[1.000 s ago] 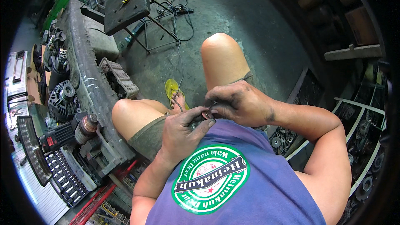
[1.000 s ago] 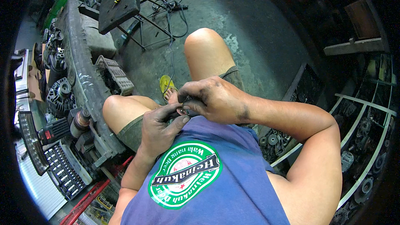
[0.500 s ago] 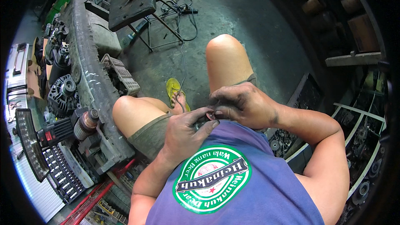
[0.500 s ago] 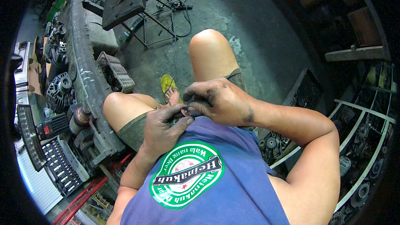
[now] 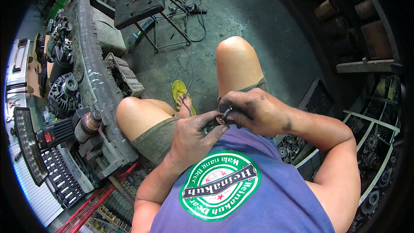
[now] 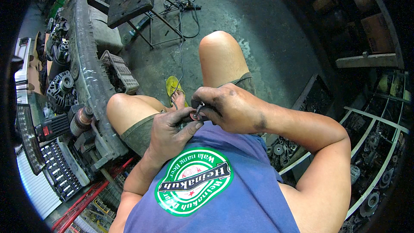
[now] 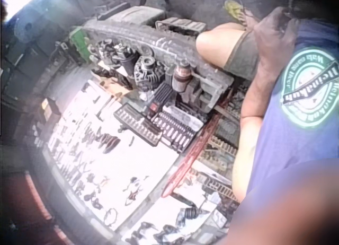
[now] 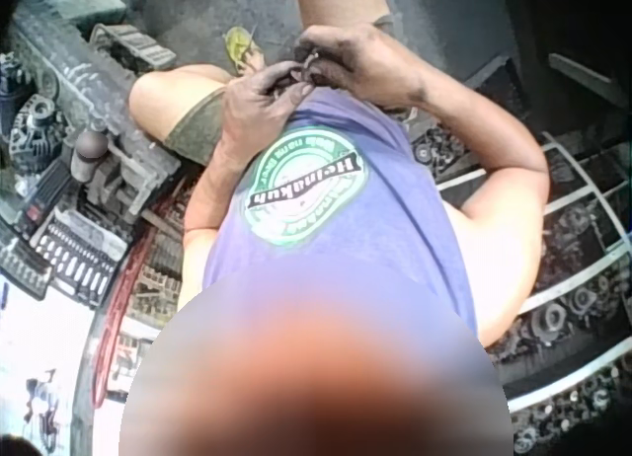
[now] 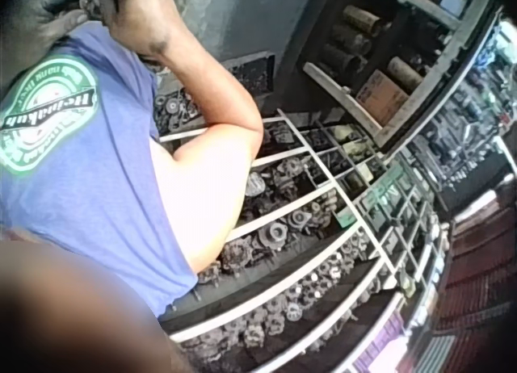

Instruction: The person sits on the floor in a workshop and uses a rotary tool to grind a small metal component. They then attach the component to the rotary tool and grind the end of a motor rotor.

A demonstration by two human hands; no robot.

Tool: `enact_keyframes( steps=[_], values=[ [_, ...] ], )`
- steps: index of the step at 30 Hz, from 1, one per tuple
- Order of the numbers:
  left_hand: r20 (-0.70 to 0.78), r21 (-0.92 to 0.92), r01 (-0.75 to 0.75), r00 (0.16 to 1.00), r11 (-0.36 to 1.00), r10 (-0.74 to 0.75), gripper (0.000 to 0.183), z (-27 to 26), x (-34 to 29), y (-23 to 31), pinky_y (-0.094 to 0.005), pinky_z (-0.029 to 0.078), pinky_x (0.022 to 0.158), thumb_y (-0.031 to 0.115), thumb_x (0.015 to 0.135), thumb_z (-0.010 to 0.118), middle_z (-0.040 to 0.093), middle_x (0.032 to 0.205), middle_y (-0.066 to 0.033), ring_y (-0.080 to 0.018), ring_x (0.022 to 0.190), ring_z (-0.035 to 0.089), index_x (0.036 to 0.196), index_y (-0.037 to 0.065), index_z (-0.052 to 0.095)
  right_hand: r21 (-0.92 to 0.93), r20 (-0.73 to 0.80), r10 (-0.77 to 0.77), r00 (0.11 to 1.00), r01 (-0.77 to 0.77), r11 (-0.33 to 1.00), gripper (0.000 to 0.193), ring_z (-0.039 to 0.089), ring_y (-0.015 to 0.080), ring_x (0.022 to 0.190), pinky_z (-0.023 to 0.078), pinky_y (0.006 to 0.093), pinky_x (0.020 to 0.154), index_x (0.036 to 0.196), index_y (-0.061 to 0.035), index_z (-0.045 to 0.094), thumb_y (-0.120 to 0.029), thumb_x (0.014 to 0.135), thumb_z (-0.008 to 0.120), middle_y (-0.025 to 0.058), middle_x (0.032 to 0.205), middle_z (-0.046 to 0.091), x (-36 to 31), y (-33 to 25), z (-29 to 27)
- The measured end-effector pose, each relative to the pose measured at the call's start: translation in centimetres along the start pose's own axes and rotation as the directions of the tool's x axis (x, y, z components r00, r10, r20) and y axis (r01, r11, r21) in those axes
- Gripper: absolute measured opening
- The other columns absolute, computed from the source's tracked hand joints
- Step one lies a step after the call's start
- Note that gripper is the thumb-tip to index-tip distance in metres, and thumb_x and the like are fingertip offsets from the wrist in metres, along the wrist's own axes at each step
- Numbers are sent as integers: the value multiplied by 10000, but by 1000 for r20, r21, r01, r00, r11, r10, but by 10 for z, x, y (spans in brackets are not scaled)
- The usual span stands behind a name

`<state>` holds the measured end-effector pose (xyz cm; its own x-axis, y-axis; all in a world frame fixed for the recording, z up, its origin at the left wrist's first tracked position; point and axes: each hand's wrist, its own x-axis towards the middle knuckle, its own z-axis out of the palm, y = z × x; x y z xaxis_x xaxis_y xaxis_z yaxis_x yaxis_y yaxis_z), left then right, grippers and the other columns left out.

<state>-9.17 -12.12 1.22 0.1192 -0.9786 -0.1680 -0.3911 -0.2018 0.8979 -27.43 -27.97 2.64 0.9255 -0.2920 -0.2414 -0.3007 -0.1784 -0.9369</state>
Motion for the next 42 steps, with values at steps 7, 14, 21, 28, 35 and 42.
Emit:
enact_keyframes(
  steps=[7, 14, 21, 28, 35, 42],
  values=[
    [1, -4, 7, 1000, 1000, -7, 307, 2, -3, -1, -325, 619, 739, 155, 916, 862, 810, 941, -132, -211, 837, 809, 1172, 8, 780, -145, 40, 121, 992, -114, 983, 120, 764, 246, 868, 605, 390, 808, 1091, -3, 731, -109, 1039, 710, 128, 991, 774, 5, 5, 0],
    [0, -1, -9, 1000, 1000, 9, 284, 1, -3, -2, -332, 620, 736, 141, 922, 855, 813, 948, -139, -212, 835, 810, 1159, 5, 779, 157, -31, 70, 997, -64, 985, 170, 763, 196, 983, 608, 361, 885, 1157, 6, 735, -52, 998, 754, 121, 1054, 787, 3, 5, 4],
    [1, -24, 19, 1000, 1000, -19, 278, 1, -2, 0, -333, 619, 753, 136, 936, 843, 821, 969, -143, -203, 854, 811, 1173, 7, 779, 126, 16, 73, 997, -74, 989, 189, 767, 201, 1016, 609, 361, 907, 1153, 5, 725, -17, 970, 766, 130, 1098, 785, -1, 4, -1],
    [-3, 34, 2, 1000, 999, -2, 272, 2, -2, 1, -339, 609, 743, 132, 923, 849, 815, 944, -142, -221, 817, 808, 1154, 6, 781, -39, -25, 55, 998, -56, 998, 135, 781, 272, 863, 604, 392, 779, 1106, -2, 735, -99, 1014, 737, 150, 946, 781, 2, 4, -1],
    [-26, -21, 34, 999, 999, -34, 250, 1, -1, -2, -345, 584, 829, 137, 923, 846, 813, 910, -135, -251, 803, 798, 1138, 22, 789, -16, -52, 79, 996, -80, 997, 165, 781, 269, 886, 605, 392, 804, 1143, 2, 716, -112, 1024, 732, 148, 965, 785, 6, 5, 3],
    [-54, -40, 19, 998, 999, -21, 243, 1, 1, -7, -344, 539, 949, 151, 929, 844, 819, 892, -121, -251, 821, 795, 1134, 30, 793, -30, -55, -14, 998, 13, 999, 193, 784, 285, 935, 610, 406, 843, 1159, 2, 703, -81, 993, 756, 155, 1003, 788, 4, 5, -2]
  ],
)
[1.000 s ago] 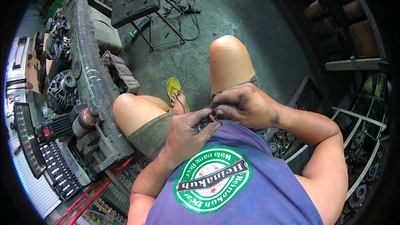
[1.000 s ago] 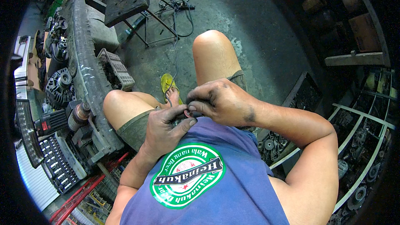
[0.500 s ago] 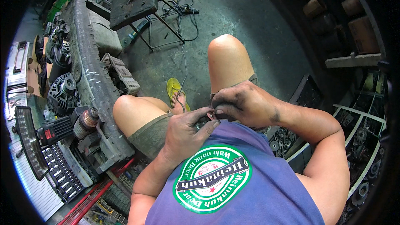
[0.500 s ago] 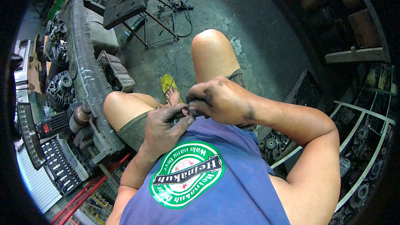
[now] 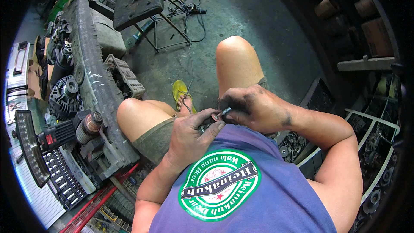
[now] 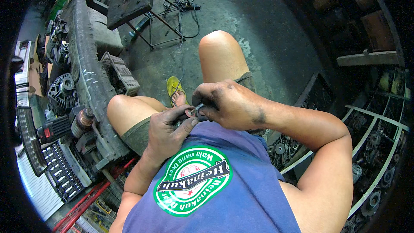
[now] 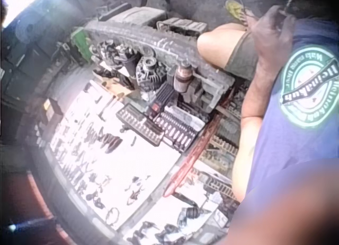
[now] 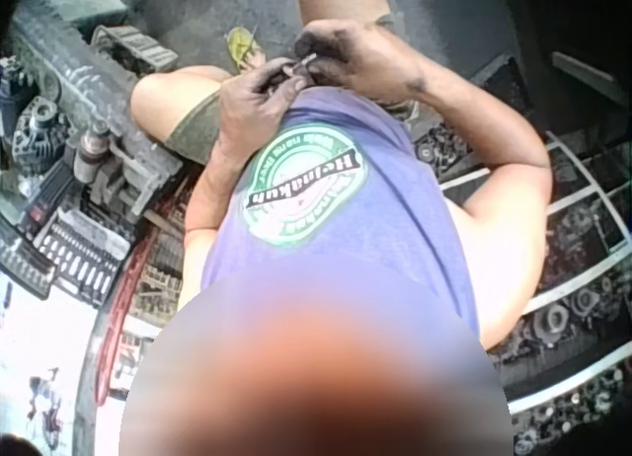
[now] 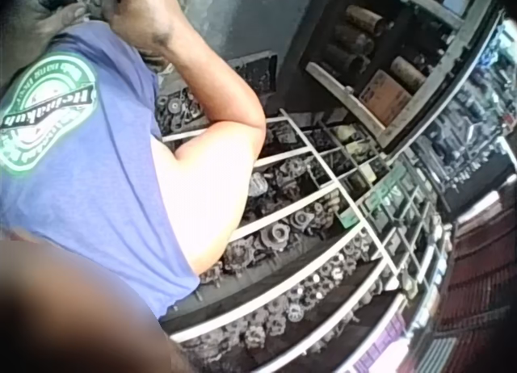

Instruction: The person sits on the floor in a workshop and uses a rotary tool to grind a small metal component. They then attach the component to the rotary tool and grind the end of a motor rotor.

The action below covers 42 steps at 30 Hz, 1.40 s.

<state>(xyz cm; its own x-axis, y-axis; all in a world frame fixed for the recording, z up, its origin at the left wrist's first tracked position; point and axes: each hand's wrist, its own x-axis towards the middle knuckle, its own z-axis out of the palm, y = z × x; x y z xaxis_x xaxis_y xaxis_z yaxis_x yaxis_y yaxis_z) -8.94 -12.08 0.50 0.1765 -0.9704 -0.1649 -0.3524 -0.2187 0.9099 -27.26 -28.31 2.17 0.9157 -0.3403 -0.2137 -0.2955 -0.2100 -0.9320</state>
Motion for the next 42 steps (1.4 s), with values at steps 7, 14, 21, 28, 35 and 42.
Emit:
enact_keyframes(
  steps=[7, 14, 21, 28, 35, 42],
  values=[
    [-3, 17, -1, 1000, 1000, 1, 253, 0, -1, 3, -340, 552, 904, 148, 920, 853, 821, 919, -131, -255, 822, 796, 1123, 12, 789, -103, 38, 48, 998, -44, 994, 197, 776, 380, 908, 594, 461, 796, 1057, 5, 749, -186, 1026, 718, 225, 907, 759, 8, 3, 0],
    [-1, 56, -43, 999, 997, 43, 261, -2, 0, 3, -344, 601, 778, 127, 922, 844, 814, 939, -159, -246, 842, 809, 1146, 8, 783, 13, -25, 36, 999, -36, 999, 195, 780, 312, 941, 603, 420, 837, 1127, 1, 729, -168, 1030, 728, 178, 976, 779, 8, 0, 7],
    [27, 10, 2, 1000, 1000, -2, 275, -2, 1, 5, -346, 611, 756, 134, 929, 842, 812, 963, -159, -234, 837, 807, 1162, 2, 779, -22, 60, 90, 994, -88, 996, 172, 783, 292, 959, 607, 410, 858, 1160, -10, 729, -126, 1034, 719, 162, 1027, 792, 5, -5, -3],
    [12, 52, -25, 1000, 998, 24, 289, 3, -1, 9, -322, 593, 709, 137, 894, 866, 805, 907, -160, -211, 776, 791, 1134, -4, 788, -160, 80, 192, 978, -178, 971, 142, 783, 275, 903, 610, 403, 814, 1118, -17, 754, -127, 1055, 692, 145, 981, 796, 9, -5, -2],
    [59, 44, 4, 998, 999, -7, 284, -1, -2, 7, -346, 622, 757, 157, 934, 843, 810, 960, -158, -244, 860, 815, 1156, -5, 771, 115, 74, 31, 997, -39, 993, 130, 766, 207, 959, 609, 373, 860, 1126, -8, 749, -31, 1000, 731, 123, 1029, 781, 6, 0, 0],
    [49, 37, -12, 999, 999, 10, 290, 0, -1, 4, -337, 621, 761, 143, 934, 843, 813, 963, -158, -232, 861, 815, 1172, -6, 770, 61, 100, -31, 994, 25, 998, 186, 775, 225, 983, 615, 365, 882, 1154, -1, 751, 21, 971, 728, 122, 1050, 791, 5, 2, -2]
  ],
)
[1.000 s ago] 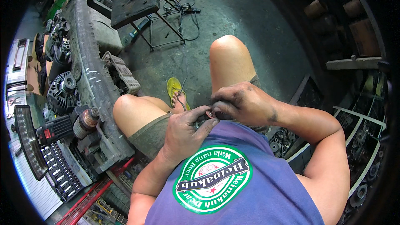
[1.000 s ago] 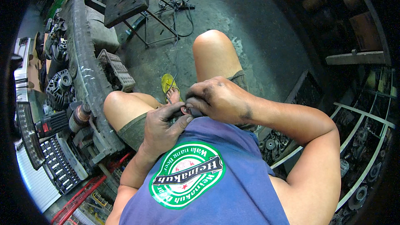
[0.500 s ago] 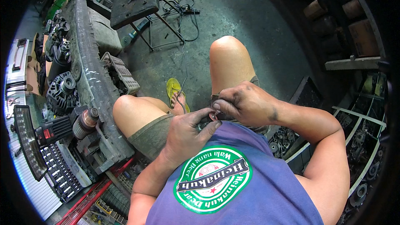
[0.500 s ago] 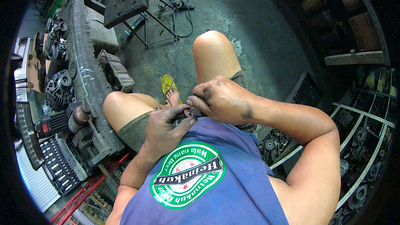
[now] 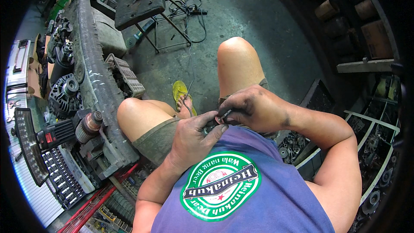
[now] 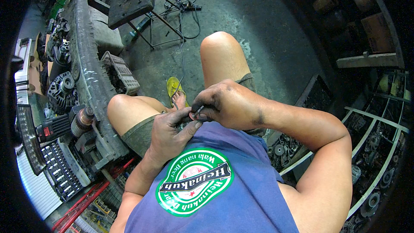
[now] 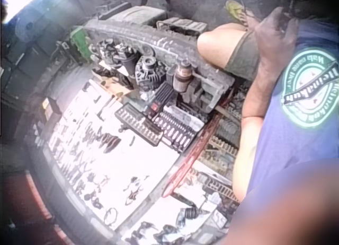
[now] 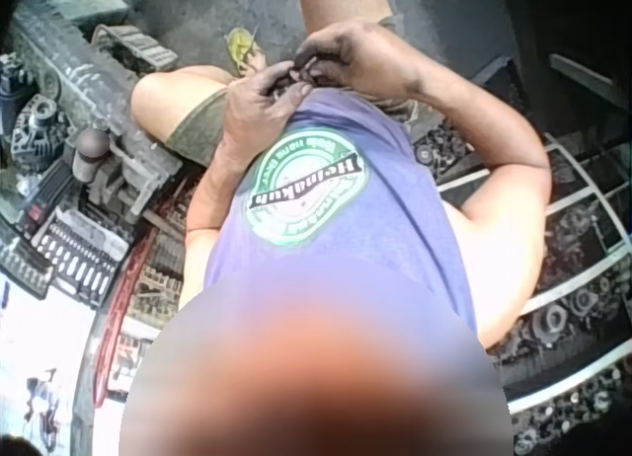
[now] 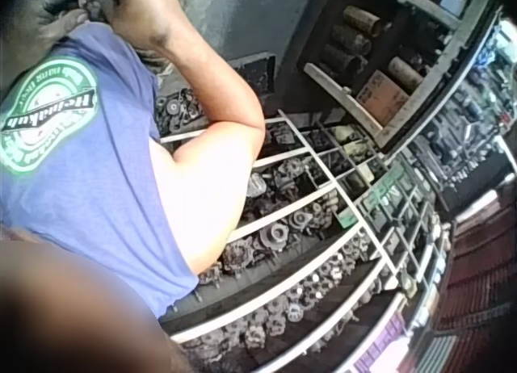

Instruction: The person sits on the floor in a workshop and uses a rotary tool to grind a small metal component. They then attach the component to the rotary tool and grind the end of a motor rotor.

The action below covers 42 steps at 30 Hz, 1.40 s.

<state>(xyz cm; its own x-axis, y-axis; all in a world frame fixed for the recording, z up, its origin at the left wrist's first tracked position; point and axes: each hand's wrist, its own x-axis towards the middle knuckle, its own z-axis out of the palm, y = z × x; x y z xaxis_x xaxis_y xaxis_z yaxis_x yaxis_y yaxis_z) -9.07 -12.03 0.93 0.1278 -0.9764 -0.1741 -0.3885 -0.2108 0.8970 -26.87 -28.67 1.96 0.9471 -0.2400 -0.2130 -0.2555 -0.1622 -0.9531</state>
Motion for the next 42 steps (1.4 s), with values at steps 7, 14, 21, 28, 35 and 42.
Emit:
enact_keyframes(
  steps=[7, 14, 21, 28, 35, 42],
  values=[
    [35, -70, 82, 996, 994, -80, 245, -6, -3, -4, -336, 610, 792, 98, 942, 807, 819, 993, -168, -237, 883, 810, 1158, -16, 786, -1, 1, 131, 991, -131, 991, 175, 781, 236, 993, 614, 373, 896, 1146, -17, 756, -20, 971, 744, 126, 1053, 796, -1, 4, 2],
    [64, 9, 96, 993, 995, -96, 183, -7, -10, -5, -350, 598, 821, 118, 977, 778, 812, 996, -189, -281, 869, 800, 1092, -22, 804, -108, -29, -56, 998, 52, 993, 139, 782, 274, 958, 609, 400, 864, 1118, -25, 756, -68, 987, 742, 136, 1017, 792, 2, 11, 4],
    [104, 58, 62, 992, 996, -68, 262, -15, -8, -8, -410, 578, 928, 162, 932, 819, 801, 995, -190, -335, 872, 790, 1139, 4, 786, -124, 0, 135, 991, -134, 983, 197, 775, 292, 917, 596, 411, 820, 1096, -32, 768, -216, 1052, 712, 154, 970, 787, 3, 0, 3],
    [-37, 200, 199, 980, 959, -196, 408, -12, -19, -9, -478, 593, 873, 252, 860, 862, 769, 1010, -234, -375, 971, 779, 1169, 21, 730, -243, -6, 125, 992, -122, 962, 241, 776, 304, 911, 593, 415, 811, 1054, -12, 759, -243, 1069, 692, 151, 975, 789, 22, 0, 0],
    [-129, 340, 174, 982, 924, -138, 522, -4, -23, -26, -410, 592, 870, 162, 841, 869, 760, 1050, -209, -315, 941, 769, 1277, 3, 629, -232, -16, 113, 993, -114, 966, 258, 783, 288, 860, 593, 423, 795, 1023, 29, 736, -210, 1084, 660, 169, 912, 776, 35, 9, 2],
    [101, -33, 266, 960, 963, -262, 620, -36, -33, -55, -356, 545, 1011, 120, 844, 872, 739, 1192, -97, -182, 1111, 691, 1364, -69, 593, -204, -39, 87, 995, -93, 974, 267, 788, 265, 802, 595, 407, 737, 1013, 36, 738, -210, 1084, 660, 172, 864, 763, 49, 13, 4]
  ],
)
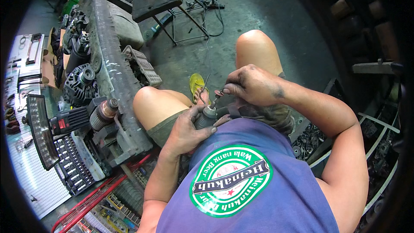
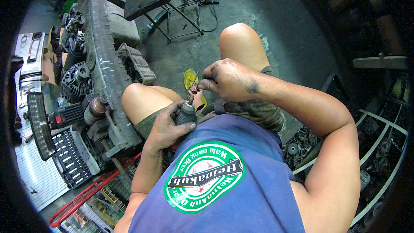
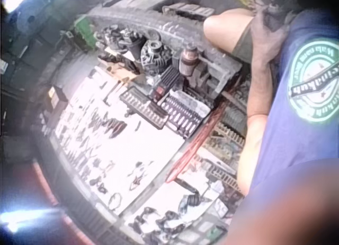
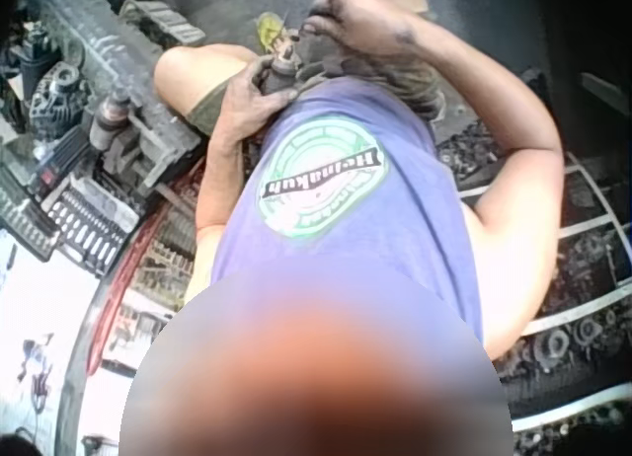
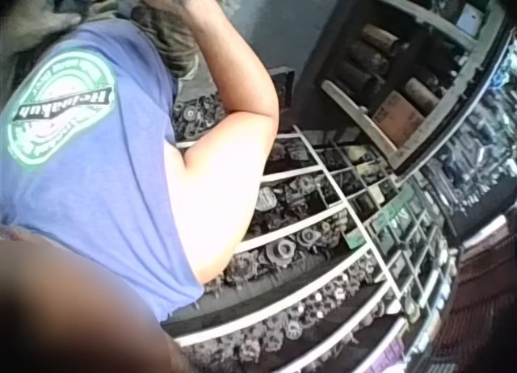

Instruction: The person sits on the floor in a workshop and uses a rotary tool to grind a small metal component. They then attach the component to the rotary tool and grind the end of a motor rotor.

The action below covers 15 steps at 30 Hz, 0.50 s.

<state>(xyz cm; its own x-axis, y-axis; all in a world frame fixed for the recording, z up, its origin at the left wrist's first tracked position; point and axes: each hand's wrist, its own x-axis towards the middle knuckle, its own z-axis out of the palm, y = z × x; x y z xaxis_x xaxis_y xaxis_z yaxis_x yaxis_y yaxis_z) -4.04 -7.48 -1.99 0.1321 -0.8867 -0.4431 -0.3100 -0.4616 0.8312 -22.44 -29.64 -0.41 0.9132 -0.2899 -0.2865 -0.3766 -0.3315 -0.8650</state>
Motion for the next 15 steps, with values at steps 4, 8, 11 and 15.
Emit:
enact_keyframes(
  steps=[4, 8, 11, 15],
  values=[
    [-70, 68, -88, 993, 994, 93, 485, -1, -8, 5, -348, 551, 956, 177, 893, 848, 742, 1112, -118, -153, 1042, 687, 1272, -52, 648, -28, 8, -71, 997, 71, 997, 270, 773, 238, 726, 588, 409, 700, 1016, 38, 743, -218, 1074, 679, 186, 838, 744, 0, -15, -4],
    [-232, 40, -65, 970, 997, 72, 298, 15, -7, 13, -346, 548, 806, 196, 931, 802, 727, 906, -97, -144, 852, 658, 1105, -25, 706, -47, 16, -121, 992, 122, 991, 262, 762, 211, 715, 584, 400, 694, 1047, 41, 734, -214, 1077, 680, 165, 819, 734, 1, -26, -6],
    [-239, 35, -70, 968, 997, 77, 236, 6, 2, 4, -322, 507, 713, 226, 959, 764, 687, 801, -46, -124, 745, 596, 975, 2, 691, 7, -62, -76, 995, 77, 997, 247, 753, 178, 768, 586, 380, 717, 1070, 44, 732, -195, 1080, 672, 152, 848, 737, 2, -26, -8],
    [-74, -355, 49, 994, 933, -80, 224, -34, 22, -23, -303, 528, 712, 168, 902, 755, 696, 846, -51, -108, 761, 633, 1043, 1, 708, 84, -136, -7, 991, 18, 996, 237, 733, 145, 855, 591, 339, 762, 1100, 51, 736, -173, 1082, 661, 131, 921, 757, 9, -23, -10]
  ],
)
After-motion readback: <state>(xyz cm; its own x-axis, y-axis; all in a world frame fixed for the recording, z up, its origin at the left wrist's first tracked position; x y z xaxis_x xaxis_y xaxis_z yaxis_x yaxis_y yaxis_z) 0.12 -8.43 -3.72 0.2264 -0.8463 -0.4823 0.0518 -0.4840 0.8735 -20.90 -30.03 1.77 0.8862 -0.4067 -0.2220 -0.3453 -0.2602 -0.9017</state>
